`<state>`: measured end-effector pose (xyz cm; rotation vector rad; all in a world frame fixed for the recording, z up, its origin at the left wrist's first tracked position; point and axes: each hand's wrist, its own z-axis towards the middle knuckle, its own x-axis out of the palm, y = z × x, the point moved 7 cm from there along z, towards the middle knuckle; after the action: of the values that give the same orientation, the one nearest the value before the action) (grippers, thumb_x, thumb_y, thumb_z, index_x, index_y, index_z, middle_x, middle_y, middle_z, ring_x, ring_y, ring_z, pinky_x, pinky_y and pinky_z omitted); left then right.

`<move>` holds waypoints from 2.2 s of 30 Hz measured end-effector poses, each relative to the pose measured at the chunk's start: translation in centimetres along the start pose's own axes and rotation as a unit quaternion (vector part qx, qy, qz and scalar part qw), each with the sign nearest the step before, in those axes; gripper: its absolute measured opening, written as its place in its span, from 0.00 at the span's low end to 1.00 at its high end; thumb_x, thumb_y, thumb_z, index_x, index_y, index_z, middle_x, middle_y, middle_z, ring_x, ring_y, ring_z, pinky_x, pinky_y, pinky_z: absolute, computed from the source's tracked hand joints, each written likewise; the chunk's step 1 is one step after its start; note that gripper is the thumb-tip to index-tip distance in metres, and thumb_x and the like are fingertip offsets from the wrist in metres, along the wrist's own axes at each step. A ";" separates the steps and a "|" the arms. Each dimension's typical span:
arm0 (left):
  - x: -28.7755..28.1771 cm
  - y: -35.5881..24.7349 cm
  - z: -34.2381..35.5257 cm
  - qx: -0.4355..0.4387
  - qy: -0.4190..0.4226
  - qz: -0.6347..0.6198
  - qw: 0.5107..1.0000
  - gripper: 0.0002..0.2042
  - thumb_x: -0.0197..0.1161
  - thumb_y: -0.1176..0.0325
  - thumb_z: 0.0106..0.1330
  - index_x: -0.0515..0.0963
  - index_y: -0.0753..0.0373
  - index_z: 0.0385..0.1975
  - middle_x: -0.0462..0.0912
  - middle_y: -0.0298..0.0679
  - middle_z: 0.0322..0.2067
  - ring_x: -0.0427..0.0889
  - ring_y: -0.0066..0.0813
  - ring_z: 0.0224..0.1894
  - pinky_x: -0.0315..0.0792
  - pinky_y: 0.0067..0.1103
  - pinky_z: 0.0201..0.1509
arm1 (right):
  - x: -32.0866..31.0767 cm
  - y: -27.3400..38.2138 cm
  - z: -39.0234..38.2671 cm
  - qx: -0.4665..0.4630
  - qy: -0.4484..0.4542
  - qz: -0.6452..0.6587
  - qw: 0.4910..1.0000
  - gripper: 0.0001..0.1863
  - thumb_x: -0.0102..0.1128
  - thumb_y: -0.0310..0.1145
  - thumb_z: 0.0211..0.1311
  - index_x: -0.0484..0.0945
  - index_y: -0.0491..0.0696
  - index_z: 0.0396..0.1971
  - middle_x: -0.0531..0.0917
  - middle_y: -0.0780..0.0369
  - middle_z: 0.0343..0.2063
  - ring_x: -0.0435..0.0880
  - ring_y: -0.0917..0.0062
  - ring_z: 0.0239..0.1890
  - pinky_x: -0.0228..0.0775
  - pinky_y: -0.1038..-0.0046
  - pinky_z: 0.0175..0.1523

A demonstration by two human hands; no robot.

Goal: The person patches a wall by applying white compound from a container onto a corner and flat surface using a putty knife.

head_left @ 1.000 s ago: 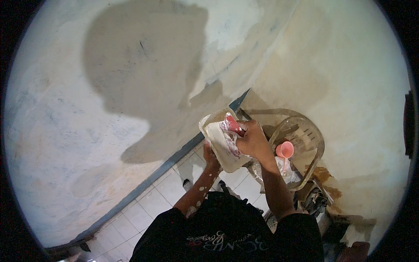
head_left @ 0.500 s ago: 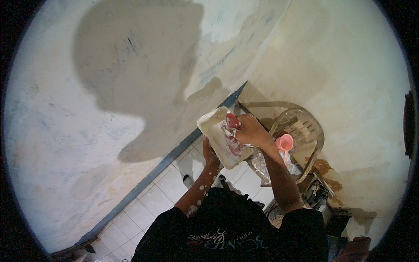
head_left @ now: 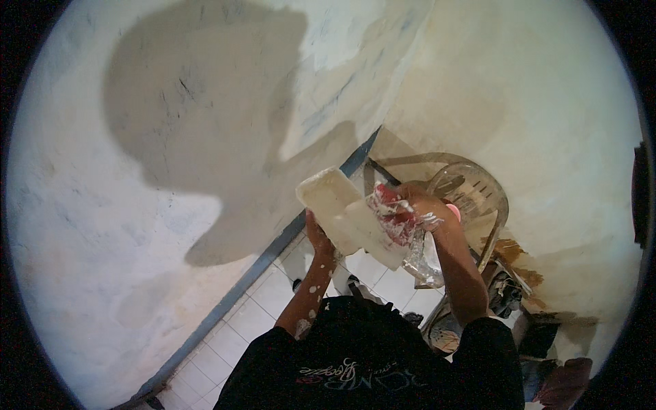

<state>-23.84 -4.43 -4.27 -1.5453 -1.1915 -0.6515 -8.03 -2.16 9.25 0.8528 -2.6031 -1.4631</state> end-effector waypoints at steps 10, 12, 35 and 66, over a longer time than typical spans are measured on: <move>0.6 -1.1 0.4 -0.037 0.113 -0.095 0.988 0.27 0.44 0.46 0.60 0.62 0.58 0.53 0.71 0.42 0.48 0.72 0.40 0.47 0.67 0.35 0.52 | -1.5 0.3 0.2 -0.101 -0.072 0.251 0.960 0.14 0.52 0.23 0.53 0.69 0.37 0.41 0.75 0.57 0.36 0.78 0.79 0.33 0.74 0.80 0.35; 0.7 -1.2 0.2 -0.036 0.109 -0.090 0.989 0.27 0.44 0.46 0.60 0.62 0.58 0.54 0.71 0.43 0.48 0.71 0.40 0.48 0.67 0.35 0.52 | -1.6 -0.1 0.8 -0.118 -0.092 0.273 0.950 0.13 0.52 0.23 0.53 0.70 0.37 0.40 0.76 0.58 0.35 0.78 0.80 0.32 0.74 0.81 0.34; 1.0 -1.7 -1.3 -0.049 0.036 -0.003 0.998 0.29 0.44 0.46 0.61 0.60 0.62 0.55 0.69 0.45 0.49 0.71 0.40 0.48 0.65 0.33 0.54 | 2.5 4.5 0.5 -0.092 0.007 -0.148 0.985 0.09 0.56 0.24 0.40 0.77 0.40 0.25 0.78 0.64 0.19 0.72 0.85 0.25 0.64 0.78 0.28; 0.3 -0.3 -3.7 -0.091 0.079 0.096 0.988 0.28 0.43 0.46 0.61 0.64 0.62 0.53 0.70 0.45 0.49 0.70 0.39 0.49 0.64 0.32 0.53 | 2.1 8.1 0.6 -0.305 0.097 -0.279 0.906 0.09 0.58 0.21 0.43 0.76 0.40 0.29 0.77 0.68 0.21 0.67 0.88 0.24 0.61 0.81 0.29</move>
<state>-23.44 -7.77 -2.71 -1.7019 -0.8722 -0.7544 -13.58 0.64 14.90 1.5907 -1.6361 -2.0104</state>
